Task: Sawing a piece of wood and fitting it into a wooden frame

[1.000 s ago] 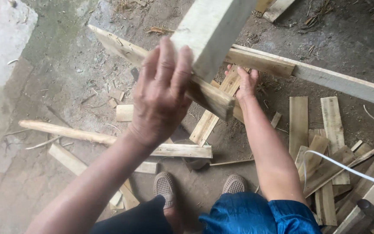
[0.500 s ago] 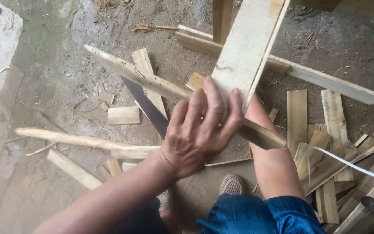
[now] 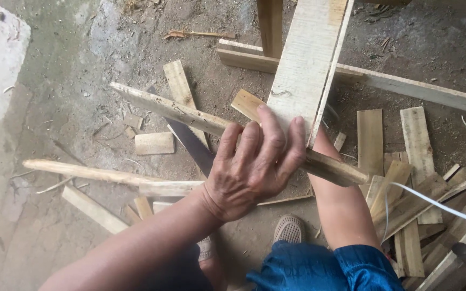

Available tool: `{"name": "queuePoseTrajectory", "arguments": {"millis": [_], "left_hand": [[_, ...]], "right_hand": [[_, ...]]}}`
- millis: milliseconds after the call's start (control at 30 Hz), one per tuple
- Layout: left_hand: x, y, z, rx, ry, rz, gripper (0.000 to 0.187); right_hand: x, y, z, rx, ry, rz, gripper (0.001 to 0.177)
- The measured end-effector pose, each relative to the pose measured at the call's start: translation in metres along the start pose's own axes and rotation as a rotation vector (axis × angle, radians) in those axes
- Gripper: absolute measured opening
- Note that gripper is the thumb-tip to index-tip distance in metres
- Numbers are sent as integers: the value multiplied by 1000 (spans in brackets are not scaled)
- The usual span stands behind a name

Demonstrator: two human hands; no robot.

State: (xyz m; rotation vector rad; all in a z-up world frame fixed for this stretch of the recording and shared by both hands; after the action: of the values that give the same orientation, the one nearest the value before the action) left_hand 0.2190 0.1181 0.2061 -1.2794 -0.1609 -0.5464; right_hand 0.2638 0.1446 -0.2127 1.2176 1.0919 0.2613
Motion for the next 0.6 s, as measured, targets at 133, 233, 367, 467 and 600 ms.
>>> {"name": "queuePoseTrajectory", "arguments": {"millis": [133, 233, 367, 467, 600], "left_hand": [[-2, -4, -5, -8, 15, -14, 24], [-7, 4, -15, 11, 34, -55, 25], [-13, 13, -20, 7, 38, -50, 24], [-16, 15, -18, 3, 55, -60, 30], [-13, 15, -21, 4, 114, -55, 36]], "right_hand": [[-28, -36, -13, 124, 57, 3, 51], [-43, 0, -20, 217, 94, -3, 51], [-49, 10, -24, 332, 133, 20, 51], [-57, 16, -24, 421, 156, 53, 51], [-72, 21, -22, 546, 177, 100, 51]]}}
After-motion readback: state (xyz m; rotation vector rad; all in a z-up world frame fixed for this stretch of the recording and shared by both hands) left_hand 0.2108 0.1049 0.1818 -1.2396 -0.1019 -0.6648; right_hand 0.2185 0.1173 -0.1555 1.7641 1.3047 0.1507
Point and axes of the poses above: each hand's wrist, its own x-axis towards the middle knuckle, its own y-axis out of the palm, z = x × y, the point moved 10 cm from there along x, towards the middle knuckle, and after that the axes turned 2 degrees about -x, right-handed, at the moved point
